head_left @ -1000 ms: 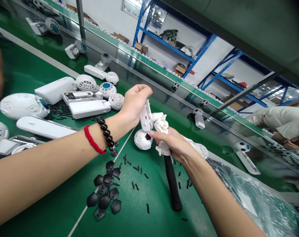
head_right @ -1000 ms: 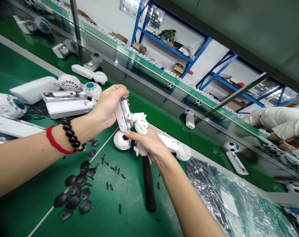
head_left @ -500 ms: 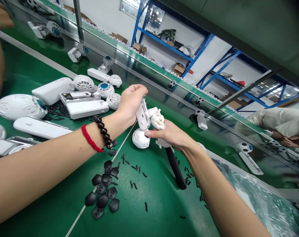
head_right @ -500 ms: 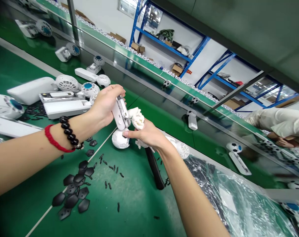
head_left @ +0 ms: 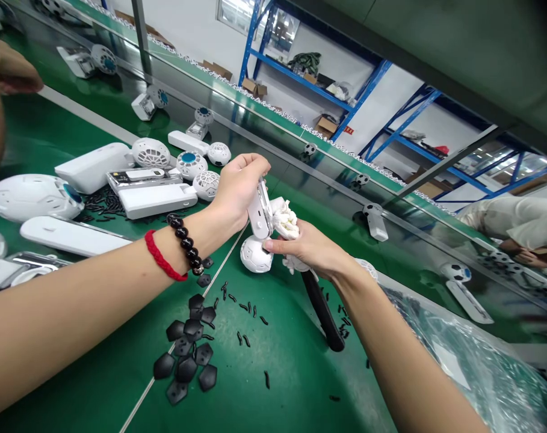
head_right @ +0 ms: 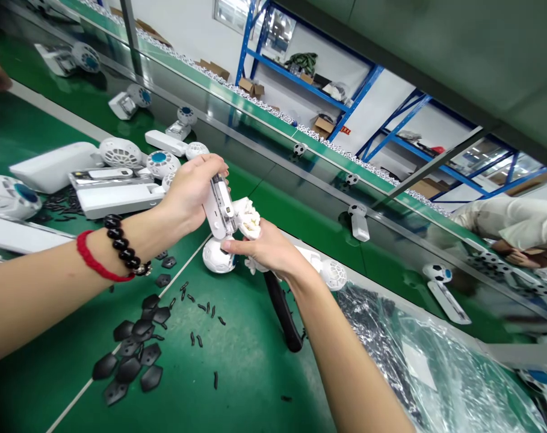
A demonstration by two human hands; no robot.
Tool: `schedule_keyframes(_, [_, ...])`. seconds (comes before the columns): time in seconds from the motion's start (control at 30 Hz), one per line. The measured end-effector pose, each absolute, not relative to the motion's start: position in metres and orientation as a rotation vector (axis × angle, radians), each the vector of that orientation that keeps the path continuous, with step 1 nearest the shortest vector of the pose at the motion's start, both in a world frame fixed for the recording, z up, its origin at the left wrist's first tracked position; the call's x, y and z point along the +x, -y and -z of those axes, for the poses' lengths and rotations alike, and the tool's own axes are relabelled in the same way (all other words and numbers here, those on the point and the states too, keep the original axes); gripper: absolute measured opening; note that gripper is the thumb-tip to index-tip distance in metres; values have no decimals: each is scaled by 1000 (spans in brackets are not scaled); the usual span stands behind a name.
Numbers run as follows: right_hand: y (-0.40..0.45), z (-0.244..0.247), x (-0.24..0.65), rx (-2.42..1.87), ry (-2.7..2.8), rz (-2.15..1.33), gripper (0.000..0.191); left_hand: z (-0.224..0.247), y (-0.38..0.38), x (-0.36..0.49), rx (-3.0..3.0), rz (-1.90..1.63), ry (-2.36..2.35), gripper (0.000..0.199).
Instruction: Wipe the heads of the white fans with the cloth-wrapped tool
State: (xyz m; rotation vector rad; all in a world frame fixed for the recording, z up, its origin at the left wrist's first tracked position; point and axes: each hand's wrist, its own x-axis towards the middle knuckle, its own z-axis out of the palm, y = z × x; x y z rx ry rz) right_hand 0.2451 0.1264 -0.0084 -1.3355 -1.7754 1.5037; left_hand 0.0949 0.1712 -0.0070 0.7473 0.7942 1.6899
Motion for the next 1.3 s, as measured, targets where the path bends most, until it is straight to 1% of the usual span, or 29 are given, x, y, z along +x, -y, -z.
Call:
schedule_keyframes(0.27, [-124, 8, 247, -1388, 1707, -1490, 46, 6, -169, 96, 744, -1688, -796, 12])
schedule_keyframes(0.37, [-118, 7, 254, -1512, 1602, -1353, 44, 7, -170, 94, 736, -1678, -808, 11])
schedule_keyframes(0.43, [-108, 3, 262, -1569, 1567, -1126, 43, 9, -172, 92, 711, -1667, -829, 10])
schedule_keyframes(0.5, [-94, -4, 270, -1580, 1664, -800, 39, 10, -174, 90, 692, -1655, -844, 10])
schedule_keyframes(0.57, [-77, -11, 274, -1587, 1928, -498, 42, 11, -177, 90, 682, -1653, -849, 11])
schedule_keyframes(0.67, [-57, -13, 271, -1541, 2266, -188, 50, 12, -178, 90, 689, -1661, -851, 12])
schedule_keyframes(0.73, [-50, -7, 264, -1440, 2171, 0, 52, 12, -178, 91, 691, -1666, -851, 12])
schedule_keyframes(0.8, [-47, 1, 258, -1349, 2076, 110, 55, 12, -178, 91, 691, -1677, -850, 11])
schedule_keyframes(0.93, [-47, 7, 253, -1455, 2355, 120, 57, 14, -180, 90, 676, -1694, -872, 11])
schedule_keyframes(1.0, [-46, 3, 253, -1465, 2265, 88, 57, 15, -181, 89, 666, -1689, -876, 10])
schedule_keyframes(1.13, [-48, -4, 254, -1322, 1991, 103, 60, 16, -183, 89, 669, -1686, -874, 7])
schedule_keyframes(1.3, [-56, -20, 269, -1335, 1899, 82, 54, 12, -179, 87, 654, -1663, -904, 10])
